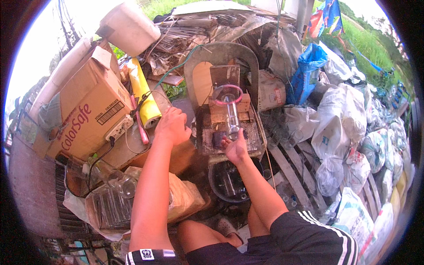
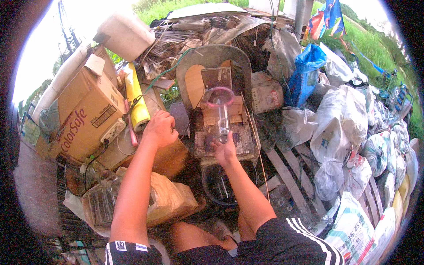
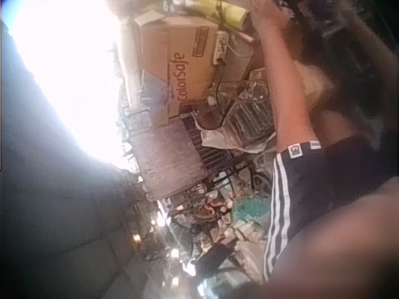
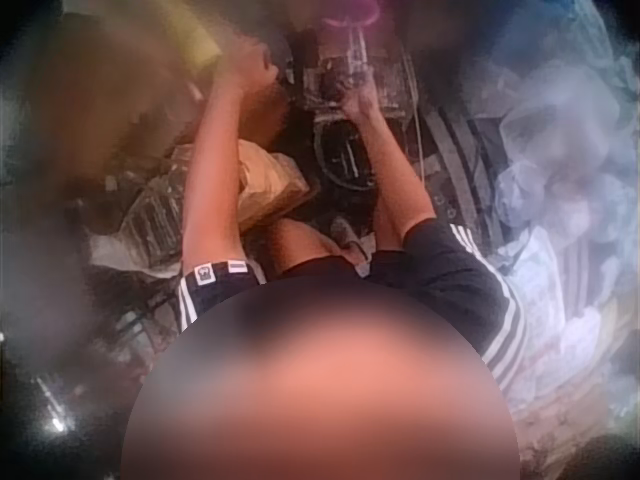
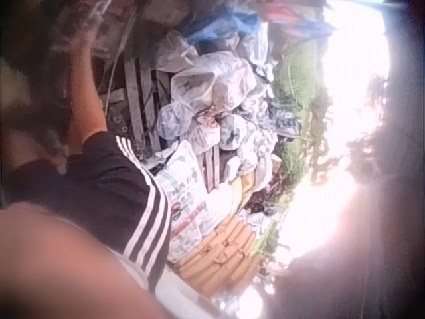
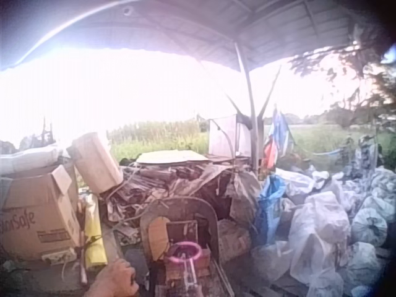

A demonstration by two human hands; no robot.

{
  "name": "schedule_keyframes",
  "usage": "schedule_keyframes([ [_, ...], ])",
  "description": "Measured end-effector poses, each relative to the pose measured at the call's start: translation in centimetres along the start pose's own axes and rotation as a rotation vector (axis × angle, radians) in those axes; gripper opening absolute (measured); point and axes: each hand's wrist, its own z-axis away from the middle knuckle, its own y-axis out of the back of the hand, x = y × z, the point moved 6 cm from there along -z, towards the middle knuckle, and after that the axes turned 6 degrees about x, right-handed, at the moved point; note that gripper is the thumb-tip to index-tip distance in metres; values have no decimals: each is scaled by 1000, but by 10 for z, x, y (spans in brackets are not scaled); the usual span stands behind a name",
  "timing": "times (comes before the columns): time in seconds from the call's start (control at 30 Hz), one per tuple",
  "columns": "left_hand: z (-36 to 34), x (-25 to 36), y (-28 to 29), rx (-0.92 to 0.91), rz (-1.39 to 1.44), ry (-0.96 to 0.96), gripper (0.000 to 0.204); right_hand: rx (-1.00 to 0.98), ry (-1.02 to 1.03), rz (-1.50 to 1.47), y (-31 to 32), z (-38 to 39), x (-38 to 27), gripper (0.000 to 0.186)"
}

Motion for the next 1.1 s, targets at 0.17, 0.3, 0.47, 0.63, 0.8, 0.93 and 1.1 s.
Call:
schedule_keyframes([
  [0.17,0,1,1,-6,-10,0,23,-69,-166,-15,-2,15,-1,91],
  [0.3,-1,1,-1,-20,-13,2,22,347,324,498,-4,18,-16,103],
  [0.47,-1,-1,-2,3,6,-9,21,39,-74,-72,-7,14,-5,89],
  [0.63,0,-1,-3,12,0,-11,21,14,-121,34,-14,37,-22,82],
  [0.8,-1,-1,-2,5,-1,-1,21,274,272,435,-14,30,-28,78],
  [0.93,-1,-2,-2,-9,-5,7,22,-9,-3,35,-8,9,-13,84],
  [1.1,-1,-1,-2,-6,-10,1,23,-100,-275,-82,-6,23,-16,83],
])
